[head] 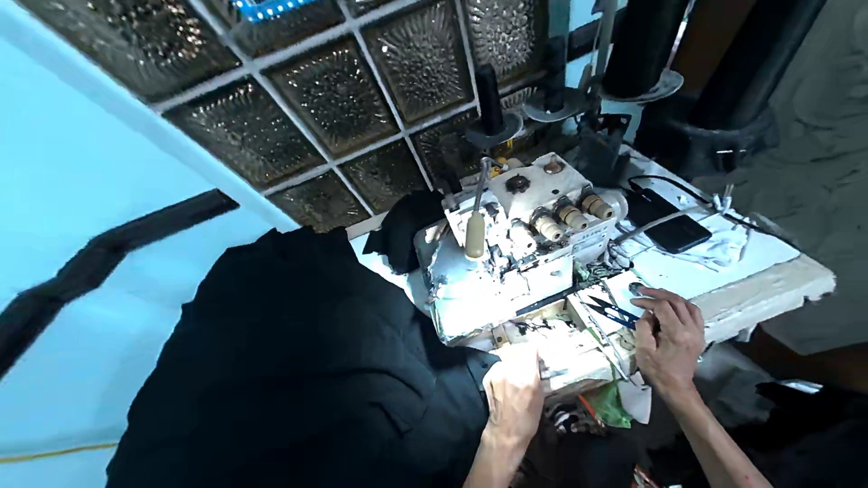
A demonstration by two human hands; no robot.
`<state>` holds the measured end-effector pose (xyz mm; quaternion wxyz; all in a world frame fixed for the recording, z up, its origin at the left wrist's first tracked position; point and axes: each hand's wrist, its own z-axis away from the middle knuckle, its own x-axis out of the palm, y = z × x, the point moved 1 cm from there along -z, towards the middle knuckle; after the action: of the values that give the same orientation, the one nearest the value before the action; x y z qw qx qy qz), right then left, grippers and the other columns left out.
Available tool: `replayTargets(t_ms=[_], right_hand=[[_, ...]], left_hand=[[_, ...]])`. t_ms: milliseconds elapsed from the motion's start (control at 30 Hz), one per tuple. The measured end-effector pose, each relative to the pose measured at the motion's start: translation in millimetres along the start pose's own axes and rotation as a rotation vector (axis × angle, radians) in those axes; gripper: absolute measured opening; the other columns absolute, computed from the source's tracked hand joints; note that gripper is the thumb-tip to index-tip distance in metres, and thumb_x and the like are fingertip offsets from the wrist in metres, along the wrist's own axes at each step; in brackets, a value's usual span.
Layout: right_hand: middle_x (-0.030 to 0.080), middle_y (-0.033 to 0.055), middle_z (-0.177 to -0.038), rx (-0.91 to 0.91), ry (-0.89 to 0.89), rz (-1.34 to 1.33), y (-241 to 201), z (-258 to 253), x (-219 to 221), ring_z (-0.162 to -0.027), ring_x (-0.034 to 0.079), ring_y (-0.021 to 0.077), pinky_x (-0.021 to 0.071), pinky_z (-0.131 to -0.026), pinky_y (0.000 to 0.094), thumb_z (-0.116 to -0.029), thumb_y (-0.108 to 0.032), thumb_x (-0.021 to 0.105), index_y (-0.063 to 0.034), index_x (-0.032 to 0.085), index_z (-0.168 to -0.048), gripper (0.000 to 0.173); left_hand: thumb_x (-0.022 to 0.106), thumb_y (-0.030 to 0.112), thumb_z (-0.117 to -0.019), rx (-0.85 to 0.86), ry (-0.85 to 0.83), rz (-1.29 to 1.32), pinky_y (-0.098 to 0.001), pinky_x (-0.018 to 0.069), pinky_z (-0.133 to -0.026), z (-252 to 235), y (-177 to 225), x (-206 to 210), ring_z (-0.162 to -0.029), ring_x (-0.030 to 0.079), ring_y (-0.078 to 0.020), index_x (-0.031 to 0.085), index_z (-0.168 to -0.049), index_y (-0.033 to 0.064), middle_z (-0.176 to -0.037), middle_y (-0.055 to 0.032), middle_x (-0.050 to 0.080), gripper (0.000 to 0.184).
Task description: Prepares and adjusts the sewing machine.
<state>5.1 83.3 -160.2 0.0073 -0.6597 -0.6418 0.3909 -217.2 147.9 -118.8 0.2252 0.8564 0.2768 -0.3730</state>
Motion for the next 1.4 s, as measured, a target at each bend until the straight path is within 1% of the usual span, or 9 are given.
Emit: replayTargets(t_ms=[67,167,233,400,500,667,767,933,1400], right_hand=[[0.072,0.0239,-0.115,-0.005,-0.009,0.011,0.3,-1.1,-0.9,-0.109,0.065,0.0472,0.0458,-0.096,0.0584,-0.0904,-0.009,0.044,0.0023,0.074,-0.095,0.033],[0.071,0.0251,-0.116,0.005,-0.050,0.020,0.4,-0.9,-2.7,-0.109,0.065,0.0480,0.0457,-0.096,0.0607,-0.0900,-0.009,0.044,0.0045,0.074,-0.097,0.034],[0.071,0.0257,-0.117,0.005,-0.063,0.031,-0.2,-1.0,-3.3,-0.109,0.065,0.0484,0.0455,-0.096,0.0611,-0.0899,-0.009,0.044,0.0050,0.074,-0.097,0.034],[0.070,0.0270,-0.119,0.030,-0.105,0.009,-1.2,-2.5,-6.3,-0.111,0.064,0.0487,0.0450,-0.096,0.0620,-0.0902,-0.009,0.046,0.0061,0.074,-0.101,0.033],[0.063,0.0277,-0.128,0.203,-0.152,-0.194,-2.9,-4.7,-19.6,-0.116,0.062,0.0362,0.0507,-0.095,0.0463,-0.0925,-0.010,0.052,0.0080,0.070,-0.109,0.031],[0.059,0.0265,-0.134,0.274,-0.050,-0.296,10.9,13.1,-57.3,-0.123,0.059,0.0269,0.0486,-0.102,0.0370,-0.0922,-0.010,0.050,0.0097,0.067,-0.111,0.032],[0.066,0.0275,-0.121,0.206,-0.077,-0.155,13.9,45.5,-79.9,-0.111,0.066,0.0276,0.0536,-0.094,0.0360,-0.0918,-0.004,0.050,0.0117,0.068,-0.107,0.028],[0.072,0.0205,-0.106,0.173,-0.120,-0.078,7.3,77.3,-88.3,-0.097,0.071,0.0259,0.0566,-0.087,0.0357,-0.0879,0.000,0.053,0.0063,0.072,-0.100,0.024],[0.075,0.0105,-0.098,-0.005,-0.154,-0.084,-47.8,33.4,-49.4,-0.091,0.070,0.0283,0.0569,-0.080,0.0396,-0.0880,-0.010,0.064,-0.0082,0.077,-0.094,0.014]], left_hand=[[0.069,0.007,-0.0805,-0.093,-0.169,-0.045,-0.0419,0.0508,-0.045,-5.6,3.9,0.7,-0.056,0.069,-0.0278,0.074,-0.085,0.0036,-0.064,-0.0101,0.066,0.008],[0.051,0.008,-0.1006,-0.369,-0.830,0.015,-0.0538,0.0538,-0.082,-39.3,15.0,-28.0,-0.102,0.070,-0.0388,0.069,-0.121,0.0037,-0.106,-0.0208,0.071,0.028],[0.047,0.012,-0.1040,-0.420,-0.989,0.056,-0.0542,0.0513,-0.091,-50.2,11.4,-32.8,-0.115,0.066,-0.0379,0.065,-0.129,0.0054,-0.117,-0.0205,0.069,0.031],[0.062,0.011,-0.0941,-0.403,-0.526,0.148,-0.0543,0.0542,-0.072,-21.0,-4.0,-21.0,-0.089,0.073,-0.0383,0.072,-0.099,0.0013,-0.090,-0.0189,0.073,0.015],[0.069,0.006,-0.0857,-0.258,-0.246,0.173,-0.0533,0.0539,-0.059,-4.6,-10.1,-9.3,-0.072,0.072,-0.0365,0.072,-0.086,0.0000,-0.077,-0.0165,0.071,0.006],[0.068,0.000,-0.0812,-0.099,-0.013,0.225,-0.0482,0.0580,-0.061,11.7,-16.3,-1.7,-0.073,0.075,-0.0321,0.077,-0.106,-0.0024,-0.088,-0.0158,0.077,0.027],[0.062,0.004,-0.0840,-0.093,0.082,0.247,-0.0399,0.0539,-0.055,15.7,-18.8,-0.2,-0.061,0.070,-0.0257,0.074,-0.089,-0.0028,-0.075,-0.0138,0.073,0.015],[0.060,0.009,-0.0875,0.002,0.106,0.239,-0.0353,0.0505,-0.052,19.0,-21.0,1.5,-0.058,0.067,-0.0219,0.069,-0.075,0.0021,-0.068,-0.0107,0.069,0.017],[0.066,0.011,-0.0817,-0.042,-0.216,0.323,-0.0345,0.0564,-0.064,12.2,-28.9,-11.4,-0.070,0.069,-0.0187,0.076,-0.095,0.0017,-0.085,-0.0113,0.072,0.019]])
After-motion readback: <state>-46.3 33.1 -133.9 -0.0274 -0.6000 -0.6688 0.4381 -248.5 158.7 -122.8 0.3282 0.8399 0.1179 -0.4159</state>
